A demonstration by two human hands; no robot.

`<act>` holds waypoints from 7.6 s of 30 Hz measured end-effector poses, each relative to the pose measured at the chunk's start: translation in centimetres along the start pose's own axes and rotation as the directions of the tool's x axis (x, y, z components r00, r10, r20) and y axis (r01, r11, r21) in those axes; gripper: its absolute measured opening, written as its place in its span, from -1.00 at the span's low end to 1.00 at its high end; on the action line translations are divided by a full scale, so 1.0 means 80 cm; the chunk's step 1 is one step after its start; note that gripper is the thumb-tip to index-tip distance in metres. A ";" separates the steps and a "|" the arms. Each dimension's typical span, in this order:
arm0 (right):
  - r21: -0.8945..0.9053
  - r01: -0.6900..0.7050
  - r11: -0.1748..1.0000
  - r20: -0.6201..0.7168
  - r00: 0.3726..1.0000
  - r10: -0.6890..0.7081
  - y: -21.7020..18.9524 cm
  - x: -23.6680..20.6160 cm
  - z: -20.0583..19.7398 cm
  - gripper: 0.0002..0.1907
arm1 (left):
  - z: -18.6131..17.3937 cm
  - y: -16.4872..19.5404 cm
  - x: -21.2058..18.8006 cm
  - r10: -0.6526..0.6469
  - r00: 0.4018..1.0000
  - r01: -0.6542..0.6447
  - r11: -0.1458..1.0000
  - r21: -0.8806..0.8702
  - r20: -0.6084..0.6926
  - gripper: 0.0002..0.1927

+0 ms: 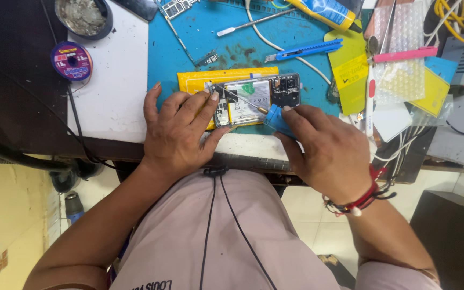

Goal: The person uses a utility knife to scrape adhesive from a smartphone battery and then uses a soldering iron to heat and remove components from the phone's internal assembly. The person also uses tweezers to lift and reposition small parts during the process.

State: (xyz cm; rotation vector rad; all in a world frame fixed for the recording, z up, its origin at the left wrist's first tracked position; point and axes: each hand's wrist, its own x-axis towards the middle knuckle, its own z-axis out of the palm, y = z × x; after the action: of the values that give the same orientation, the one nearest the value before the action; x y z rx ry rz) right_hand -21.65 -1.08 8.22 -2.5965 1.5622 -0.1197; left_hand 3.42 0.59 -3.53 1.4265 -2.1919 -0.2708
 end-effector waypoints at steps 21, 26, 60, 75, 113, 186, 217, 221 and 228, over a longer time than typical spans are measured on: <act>-0.068 0.341 0.938 0.089 0.938 -0.335 0.070 0.071 -0.027 -0.65 | -0.002 0.001 0.003 0.003 1.000 -0.003 1.000 -0.016 0.020 -0.44; 0.044 0.368 0.929 0.069 0.926 -0.370 0.091 0.091 -0.016 -0.59 | -0.001 0.001 0.003 0.003 1.000 -0.003 1.000 -0.015 0.024 -0.44; 0.130 0.300 0.945 0.080 0.947 -0.312 0.124 0.080 -0.006 -0.58 | -0.002 0.003 0.004 -0.002 1.000 0.002 1.000 -0.026 0.018 -0.45; -0.064 0.157 0.986 0.074 0.986 -0.152 0.140 0.030 -0.040 -0.59 | -0.002 0.002 0.004 -0.007 1.000 0.008 1.000 -0.019 0.028 -0.45; 0.428 -0.265 0.864 -0.024 0.952 0.304 0.124 -0.079 0.010 -0.57 | -0.023 0.012 0.017 0.076 0.996 -0.088 0.963 -0.255 -0.056 -0.49; 0.352 -0.446 0.823 -0.186 0.828 0.528 -0.034 -0.089 0.072 -0.64 | -0.005 0.038 0.022 -0.040 0.998 0.038 0.999 0.039 0.057 -0.23; 0.304 -0.445 0.842 -0.161 0.848 0.506 -0.033 -0.083 0.072 -0.63 | -0.002 0.036 0.019 -0.036 0.998 0.035 0.999 0.030 0.046 -0.25; 0.302 -0.446 0.843 -0.156 0.849 0.505 -0.033 -0.083 0.071 -0.63 | -0.001 0.036 0.019 -0.032 0.999 0.030 0.999 0.035 0.043 -0.26; 0.304 -0.440 0.845 -0.134 0.859 0.495 -0.030 -0.082 0.069 -0.63 | 0.000 0.034 0.017 -0.016 0.999 0.014 0.999 0.043 0.036 -0.27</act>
State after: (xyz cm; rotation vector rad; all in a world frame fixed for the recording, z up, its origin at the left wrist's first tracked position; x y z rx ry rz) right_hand -21.94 6.14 2.98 -1.9835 2.0463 -0.5301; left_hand 0.83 0.50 -1.94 1.4726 -2.2291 -0.2592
